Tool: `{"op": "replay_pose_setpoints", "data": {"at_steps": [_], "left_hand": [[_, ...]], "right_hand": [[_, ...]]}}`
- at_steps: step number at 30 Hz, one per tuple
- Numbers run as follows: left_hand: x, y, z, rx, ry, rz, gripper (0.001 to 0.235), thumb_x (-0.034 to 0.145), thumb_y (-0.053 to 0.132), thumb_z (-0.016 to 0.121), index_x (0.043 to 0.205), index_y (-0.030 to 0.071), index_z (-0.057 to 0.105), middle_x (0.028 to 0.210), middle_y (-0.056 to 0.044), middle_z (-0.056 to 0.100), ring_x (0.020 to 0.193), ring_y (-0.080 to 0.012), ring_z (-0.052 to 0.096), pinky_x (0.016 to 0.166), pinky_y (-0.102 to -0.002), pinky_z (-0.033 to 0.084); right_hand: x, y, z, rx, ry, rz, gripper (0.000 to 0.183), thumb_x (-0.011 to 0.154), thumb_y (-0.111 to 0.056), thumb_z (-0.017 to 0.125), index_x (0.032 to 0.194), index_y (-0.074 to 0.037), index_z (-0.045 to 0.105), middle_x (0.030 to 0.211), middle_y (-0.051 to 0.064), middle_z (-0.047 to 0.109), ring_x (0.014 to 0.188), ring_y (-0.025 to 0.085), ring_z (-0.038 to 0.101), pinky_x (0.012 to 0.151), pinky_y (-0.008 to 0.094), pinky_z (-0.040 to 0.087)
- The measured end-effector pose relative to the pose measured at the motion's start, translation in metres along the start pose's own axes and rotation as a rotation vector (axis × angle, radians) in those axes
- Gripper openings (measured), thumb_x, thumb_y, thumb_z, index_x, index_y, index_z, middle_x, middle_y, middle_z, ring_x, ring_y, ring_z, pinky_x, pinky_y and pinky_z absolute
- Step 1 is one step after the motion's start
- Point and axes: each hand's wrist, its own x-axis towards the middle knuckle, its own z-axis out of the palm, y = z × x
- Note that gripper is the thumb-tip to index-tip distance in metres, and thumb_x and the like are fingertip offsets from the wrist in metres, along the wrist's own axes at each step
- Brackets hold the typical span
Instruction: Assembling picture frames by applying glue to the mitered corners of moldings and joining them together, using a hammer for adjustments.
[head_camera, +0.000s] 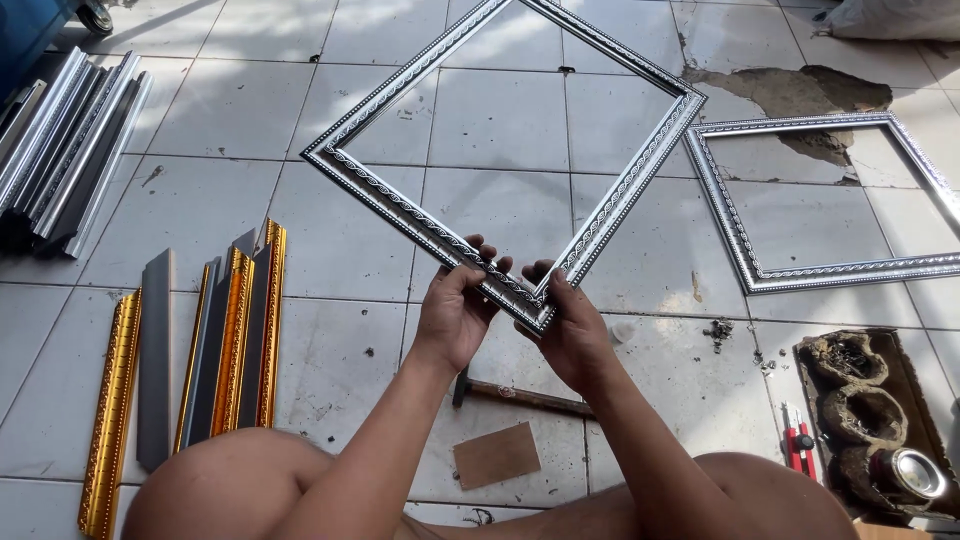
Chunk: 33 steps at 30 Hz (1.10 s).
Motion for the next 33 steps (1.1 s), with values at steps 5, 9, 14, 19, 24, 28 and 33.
{"op": "replay_pose_setpoints", "data": {"at_steps": [5, 9, 14, 19, 24, 28, 33], "left_hand": [[0.017, -0.019, -0.028, -0.119, 0.035, -0.116, 0.046, 0.070, -0.006, 0.041, 0.112, 0.012, 0.047, 0.095, -0.002, 0.057, 0.096, -0.0240, 0.058, 0.084, -0.045, 0.051], [0.020, -0.018, -0.032, -0.117, 0.035, -0.152, 0.049, 0.070, -0.007, 0.042, 0.114, 0.014, 0.048, 0.095, -0.002, 0.059, 0.097, -0.0246, 0.058, 0.086, -0.046, 0.049], [0.024, -0.016, -0.036, -0.071, 0.038, -0.149, 0.055, 0.065, -0.010, 0.041, 0.115, 0.013, 0.049, 0.096, -0.004, 0.059, 0.096, -0.0269, 0.059, 0.084, -0.047, 0.051], [0.025, -0.016, -0.038, -0.043, 0.038, -0.148, 0.058, 0.061, -0.013, 0.040, 0.113, 0.012, 0.050, 0.095, -0.004, 0.059, 0.094, -0.0277, 0.059, 0.083, -0.046, 0.052], [0.025, 0.008, -0.028, -0.022, 0.031, -0.058, 0.047, 0.069, -0.001, 0.050, 0.113, 0.015, 0.048, 0.101, -0.001, 0.054, 0.099, -0.0221, 0.055, 0.087, -0.041, 0.047], [0.030, 0.039, -0.014, -0.087, 0.052, 0.003, 0.036, 0.081, 0.051, 0.051, 0.096, 0.019, 0.043, 0.074, 0.005, 0.045, 0.075, -0.0137, 0.050, 0.074, -0.036, 0.045], [0.010, 0.045, 0.034, 0.208, 0.019, 0.305, 0.038, 0.087, 0.043, 0.048, 0.062, 0.016, 0.038, 0.057, 0.007, 0.034, 0.055, -0.0069, 0.039, 0.055, -0.020, 0.037]], "right_hand": [[0.009, 0.014, -0.018, -0.033, 0.048, 0.021, 0.025, 0.087, -0.035, 0.050, 0.106, -0.018, 0.052, 0.096, -0.002, 0.058, 0.078, 0.014, 0.060, 0.062, 0.026, 0.049], [0.012, 0.019, -0.025, -0.074, 0.066, 0.012, 0.026, 0.086, -0.034, 0.052, 0.106, -0.016, 0.053, 0.094, -0.001, 0.060, 0.077, 0.015, 0.062, 0.058, 0.025, 0.050], [0.012, 0.021, -0.022, -0.061, 0.031, -0.044, 0.029, 0.086, -0.030, 0.053, 0.109, -0.012, 0.051, 0.093, 0.003, 0.059, 0.079, 0.015, 0.060, 0.065, 0.029, 0.051], [0.013, 0.020, -0.024, -0.098, 0.003, -0.076, 0.032, 0.086, -0.029, 0.052, 0.112, -0.010, 0.049, 0.094, 0.004, 0.058, 0.082, 0.016, 0.059, 0.070, 0.032, 0.051], [0.019, 0.019, -0.032, -0.110, -0.030, -0.080, 0.035, 0.087, -0.029, 0.051, 0.116, -0.009, 0.047, 0.095, 0.006, 0.057, 0.085, 0.017, 0.058, 0.073, 0.033, 0.050], [0.021, 0.025, -0.034, -0.273, -0.086, -0.012, 0.044, 0.087, -0.036, 0.047, 0.122, -0.009, 0.045, 0.102, 0.006, 0.057, 0.089, 0.015, 0.056, 0.073, 0.032, 0.048], [0.010, 0.020, -0.016, -0.526, -0.197, 0.088, 0.061, 0.086, -0.049, 0.037, 0.134, -0.011, 0.035, 0.123, 0.014, 0.047, 0.098, 0.020, 0.052, 0.063, 0.024, 0.045]]}}
